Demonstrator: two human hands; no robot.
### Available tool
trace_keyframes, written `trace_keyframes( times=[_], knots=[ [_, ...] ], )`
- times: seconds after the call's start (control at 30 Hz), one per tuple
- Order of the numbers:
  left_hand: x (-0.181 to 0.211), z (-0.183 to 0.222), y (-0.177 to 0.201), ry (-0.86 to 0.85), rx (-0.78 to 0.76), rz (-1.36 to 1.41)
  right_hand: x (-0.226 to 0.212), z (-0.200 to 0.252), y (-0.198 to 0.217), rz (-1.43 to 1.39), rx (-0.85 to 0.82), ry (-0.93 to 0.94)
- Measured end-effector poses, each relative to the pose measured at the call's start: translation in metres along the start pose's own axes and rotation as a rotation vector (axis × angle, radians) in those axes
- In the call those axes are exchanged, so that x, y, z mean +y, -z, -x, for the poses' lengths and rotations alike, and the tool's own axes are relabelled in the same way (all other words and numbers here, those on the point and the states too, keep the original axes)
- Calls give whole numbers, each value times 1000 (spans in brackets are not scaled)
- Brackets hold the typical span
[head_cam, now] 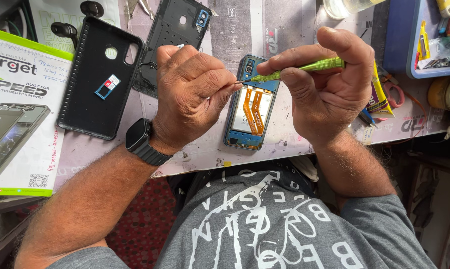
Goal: The person uses a green screwdriver to remove screws from the back of a disassembled smartphone. They then switch to tweezers to carefully lift and remove a small metal bracket near the camera module.
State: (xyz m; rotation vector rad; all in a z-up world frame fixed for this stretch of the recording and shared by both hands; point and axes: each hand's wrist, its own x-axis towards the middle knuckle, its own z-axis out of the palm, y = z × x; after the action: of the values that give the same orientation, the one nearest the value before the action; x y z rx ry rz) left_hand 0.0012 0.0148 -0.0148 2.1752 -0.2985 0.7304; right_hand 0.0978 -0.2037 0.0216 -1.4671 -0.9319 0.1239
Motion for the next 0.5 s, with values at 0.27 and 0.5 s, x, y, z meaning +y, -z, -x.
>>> trace_keyframes(
  times=[0.27,0.5],
  knots=[
    [1,0,1,3,-9,2,0,1,-1,13,5,-9],
    [2,0,2,5,-6,7,5,3,-1,5,-8,-9]
  ],
)
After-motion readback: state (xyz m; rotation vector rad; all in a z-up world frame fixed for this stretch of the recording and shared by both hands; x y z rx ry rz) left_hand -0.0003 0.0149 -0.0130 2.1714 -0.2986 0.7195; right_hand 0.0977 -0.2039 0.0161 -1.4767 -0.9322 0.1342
